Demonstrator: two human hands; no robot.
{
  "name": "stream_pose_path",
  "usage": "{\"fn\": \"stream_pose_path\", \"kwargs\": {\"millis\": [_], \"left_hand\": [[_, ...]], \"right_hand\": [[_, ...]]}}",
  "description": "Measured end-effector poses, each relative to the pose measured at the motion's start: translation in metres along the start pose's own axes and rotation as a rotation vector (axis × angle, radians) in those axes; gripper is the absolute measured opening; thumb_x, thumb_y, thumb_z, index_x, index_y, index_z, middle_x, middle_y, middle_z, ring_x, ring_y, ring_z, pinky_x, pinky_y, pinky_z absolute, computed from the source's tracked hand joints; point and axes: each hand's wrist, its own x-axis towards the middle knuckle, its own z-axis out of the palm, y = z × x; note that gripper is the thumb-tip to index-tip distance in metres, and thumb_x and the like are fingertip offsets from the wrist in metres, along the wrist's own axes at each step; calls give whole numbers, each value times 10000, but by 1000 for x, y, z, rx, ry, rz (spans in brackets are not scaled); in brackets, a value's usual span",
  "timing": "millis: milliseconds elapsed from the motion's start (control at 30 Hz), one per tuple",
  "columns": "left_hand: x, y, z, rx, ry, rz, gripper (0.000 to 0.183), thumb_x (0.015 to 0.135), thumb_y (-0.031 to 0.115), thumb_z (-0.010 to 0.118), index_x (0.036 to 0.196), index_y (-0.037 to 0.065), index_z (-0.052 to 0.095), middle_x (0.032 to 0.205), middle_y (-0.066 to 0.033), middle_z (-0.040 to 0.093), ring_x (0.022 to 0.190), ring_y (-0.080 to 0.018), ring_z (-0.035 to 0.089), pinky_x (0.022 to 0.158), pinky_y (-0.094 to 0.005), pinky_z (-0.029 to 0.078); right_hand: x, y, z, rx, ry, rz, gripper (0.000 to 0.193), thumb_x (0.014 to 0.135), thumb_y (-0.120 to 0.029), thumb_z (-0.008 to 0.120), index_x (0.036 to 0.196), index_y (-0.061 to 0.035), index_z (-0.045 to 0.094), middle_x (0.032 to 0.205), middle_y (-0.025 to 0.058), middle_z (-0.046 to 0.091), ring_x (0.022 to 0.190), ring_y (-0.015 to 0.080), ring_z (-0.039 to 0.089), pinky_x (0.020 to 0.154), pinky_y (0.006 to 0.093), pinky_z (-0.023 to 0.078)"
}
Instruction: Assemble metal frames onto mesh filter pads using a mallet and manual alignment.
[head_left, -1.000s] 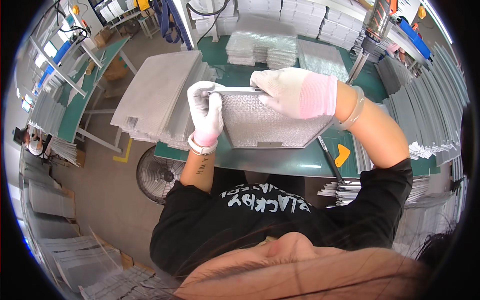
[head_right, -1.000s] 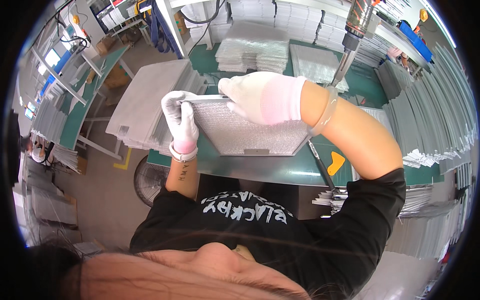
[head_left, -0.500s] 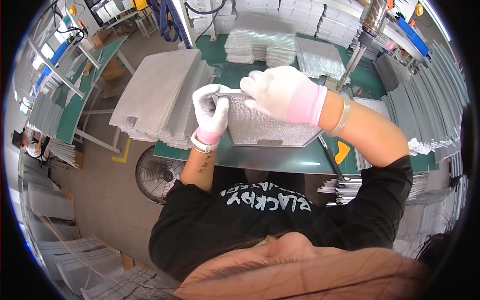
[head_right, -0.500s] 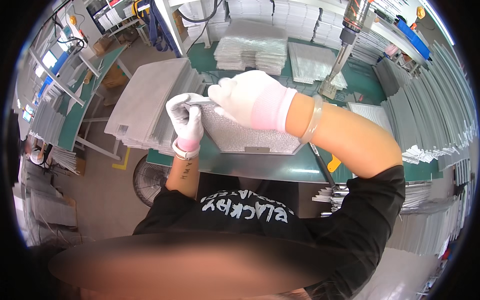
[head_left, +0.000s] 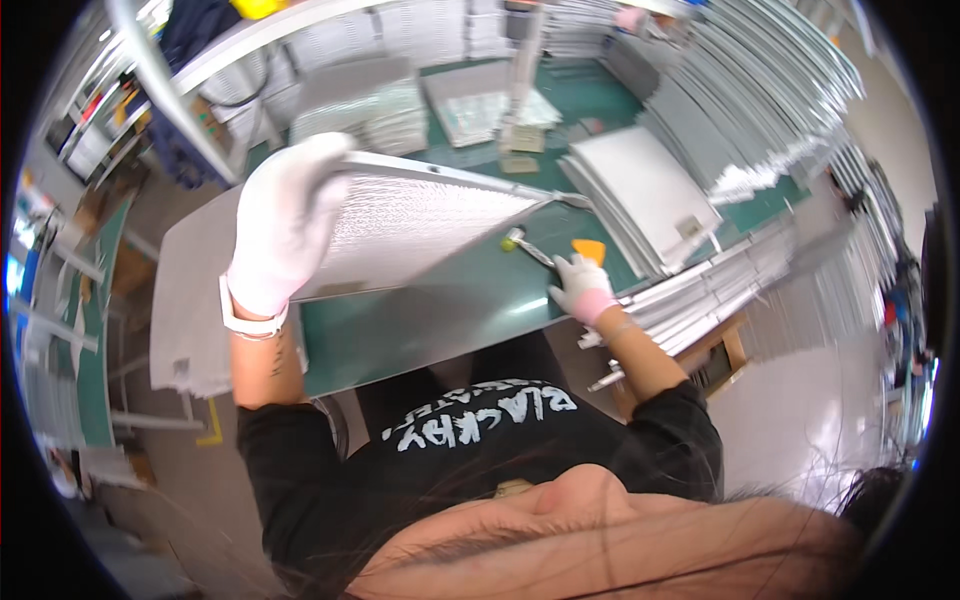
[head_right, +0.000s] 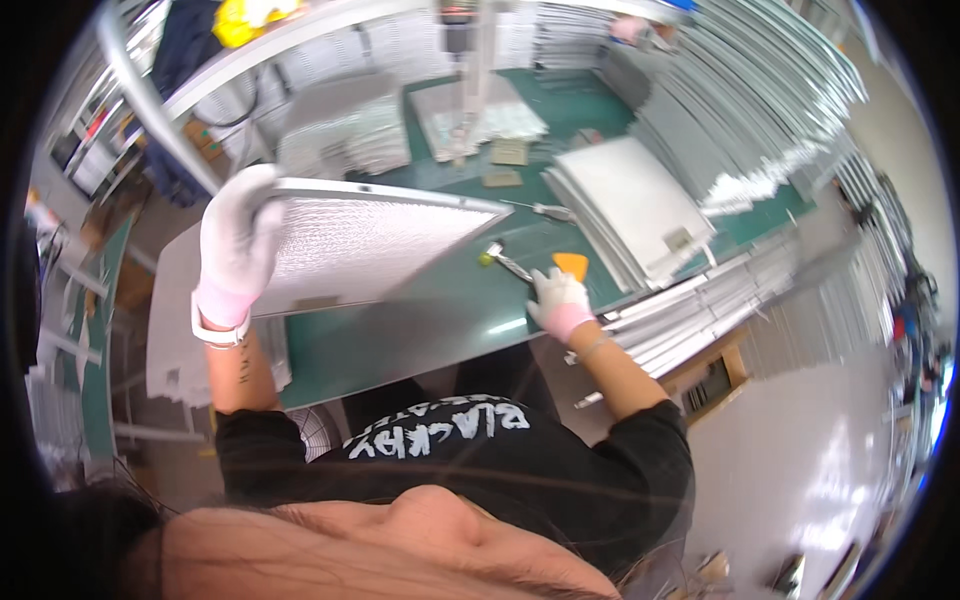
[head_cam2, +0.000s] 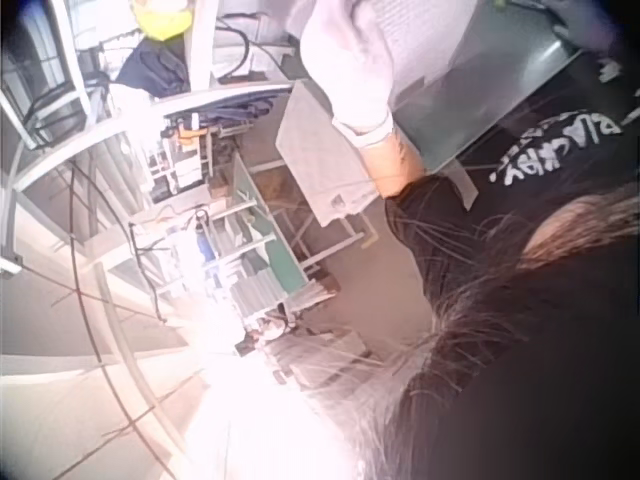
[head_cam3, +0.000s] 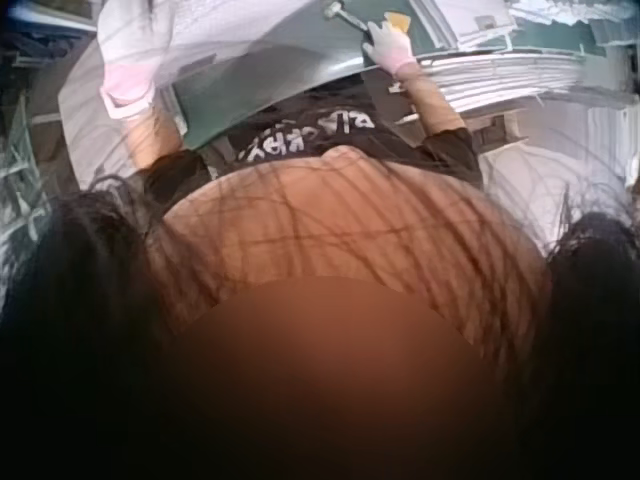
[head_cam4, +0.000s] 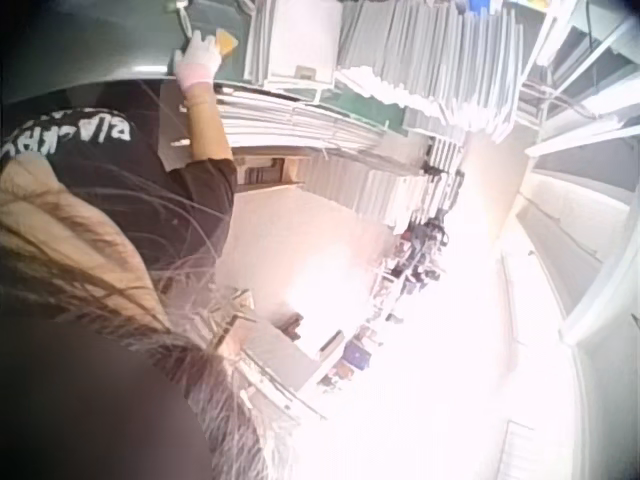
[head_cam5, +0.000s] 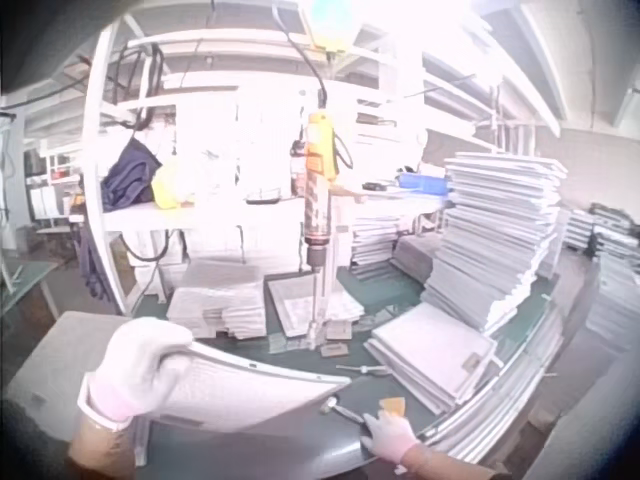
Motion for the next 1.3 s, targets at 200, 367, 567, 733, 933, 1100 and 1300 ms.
{"fn": "stream_pose_path", "kwargs": {"millis": [200, 367, 567, 733, 933, 1100, 1300], "left_hand": [[36, 47, 116, 154, -460, 530, 164, 785, 114, 567, 948, 129, 582, 709, -16, 522, 700, -200, 577, 642, -347, 473], [20, 39, 132, 229, -403, 478, 368, 774, 166, 623, 1138, 123, 595, 727, -19, 537, 693, -208, 567, 674, -346, 467], [18, 44, 170, 144, 13, 102, 746, 658, 410, 792, 1254, 26, 559, 707, -46, 565, 682, -240, 552, 723, -399, 444], [18, 42, 183, 157, 113, -46, 802, 642, 429, 804, 1285, 38, 526, 689, -52, 557, 681, -250, 549, 737, -397, 428], [13, 24, 165, 117, -71, 49, 462, 780, 271, 698, 1184, 87, 573, 836, -39, 600, 793, -244, 566, 768, -397, 430], [12, 24, 162, 37, -105, 37, 334, 816, 202, 657, 1126, 95, 597, 892, -36, 623, 819, -238, 570, 770, -394, 433], [8, 27, 162, 64, -60, 19, 326, 817, 186, 652, 1125, 88, 606, 890, -39, 619, 818, -240, 568, 776, -401, 427]], "right_hand": [[-13, 2, 27, 256, 95, 61, 256, 930, -164, 475, 1143, -52, 563, 940, 195, 598, 876, 365, 631, 777, 472, 515], [-43, 36, -55, 732, 186, -125, 451, 938, -121, 537, 1369, -30, 440, 986, 100, 599, 863, 219, 584, 827, 340, 477], [-54, 42, -198, 686, 331, -257, 516, 929, -23, 501, 1430, 0, 378, 1000, 91, 611, 827, 168, 577, 769, 291, 488], [-36, 20, -200, 743, 637, -419, 534, 933, 5, 454, 1450, 30, 317, 949, 116, 597, 695, 119, 523, 670, 241, 472], [-33, 12, -180, 639, 508, -333, 489, 926, 33, 470, 1409, 18, 397, 1047, 125, 623, 777, 157, 602, 703, 272, 504], [-36, -30, -83, 1145, 893, -228, 652, 867, 79, 319, 1500, -24, 200, 893, 58, 516, 610, 106, 456, 548, 241, 429], [-38, -49, -71, 1070, 487, -112, 573, 894, 57, 419, 1453, 25, 298, 899, 82, 550, 666, 104, 494, 618, 227, 454]]}}
